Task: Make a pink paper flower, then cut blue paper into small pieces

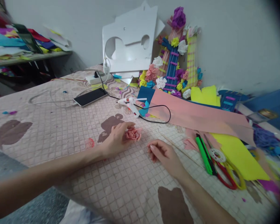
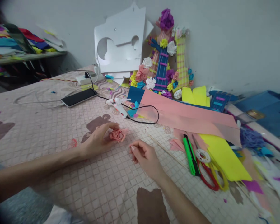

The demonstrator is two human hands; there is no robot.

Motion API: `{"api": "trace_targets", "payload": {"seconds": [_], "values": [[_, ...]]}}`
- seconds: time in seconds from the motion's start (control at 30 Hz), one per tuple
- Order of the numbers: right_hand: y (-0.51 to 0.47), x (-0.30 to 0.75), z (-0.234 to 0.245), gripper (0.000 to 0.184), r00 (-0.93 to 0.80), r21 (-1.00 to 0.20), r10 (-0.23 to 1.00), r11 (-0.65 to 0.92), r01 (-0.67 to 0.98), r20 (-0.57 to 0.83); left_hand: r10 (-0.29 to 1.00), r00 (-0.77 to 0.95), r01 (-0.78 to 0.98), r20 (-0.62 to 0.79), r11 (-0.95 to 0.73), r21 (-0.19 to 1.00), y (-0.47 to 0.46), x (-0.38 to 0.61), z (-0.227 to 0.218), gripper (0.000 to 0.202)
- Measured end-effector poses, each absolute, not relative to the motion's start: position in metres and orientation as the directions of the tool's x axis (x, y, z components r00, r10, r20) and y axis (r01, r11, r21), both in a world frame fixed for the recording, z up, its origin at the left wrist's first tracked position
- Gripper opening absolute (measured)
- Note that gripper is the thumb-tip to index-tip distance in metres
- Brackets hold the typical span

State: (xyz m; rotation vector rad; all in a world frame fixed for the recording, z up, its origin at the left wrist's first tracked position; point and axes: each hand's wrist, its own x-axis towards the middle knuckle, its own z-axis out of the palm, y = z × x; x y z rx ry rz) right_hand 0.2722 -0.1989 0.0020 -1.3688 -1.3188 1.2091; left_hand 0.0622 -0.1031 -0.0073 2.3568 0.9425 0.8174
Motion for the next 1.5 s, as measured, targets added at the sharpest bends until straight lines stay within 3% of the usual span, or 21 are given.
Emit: {"api": "trace_targets", "payload": {"seconds": [0.43, 1.03, 1.3, 1.5], "values": [[-0.204, 0.294, -0.008, 0.023, 0.235, -0.967, 0.972, -0.035, 0.252, 0.026, 0.654, 0.651, 0.347, 0.385, -0.707, 0.616, -0.115, 0.101, -0.005, 0.047], [-0.204, 0.285, -0.015, 0.016, 0.181, -0.897, 0.974, 0.046, 0.439, 0.139, 0.629, 0.648, 0.319, 0.429, -0.736, 0.598, -0.122, 0.096, -0.014, 0.052], [-0.203, 0.283, -0.015, 0.008, 0.194, -0.833, 0.929, 0.173, 0.526, 0.315, 0.612, 0.669, 0.334, 0.422, -0.754, 0.565, -0.124, 0.094, -0.005, 0.048], [-0.204, 0.282, -0.014, 0.009, 0.186, -0.828, 0.927, 0.184, 0.530, 0.325, 0.609, 0.670, 0.346, 0.425, -0.763, 0.546, -0.125, 0.093, -0.003, 0.045]]}}
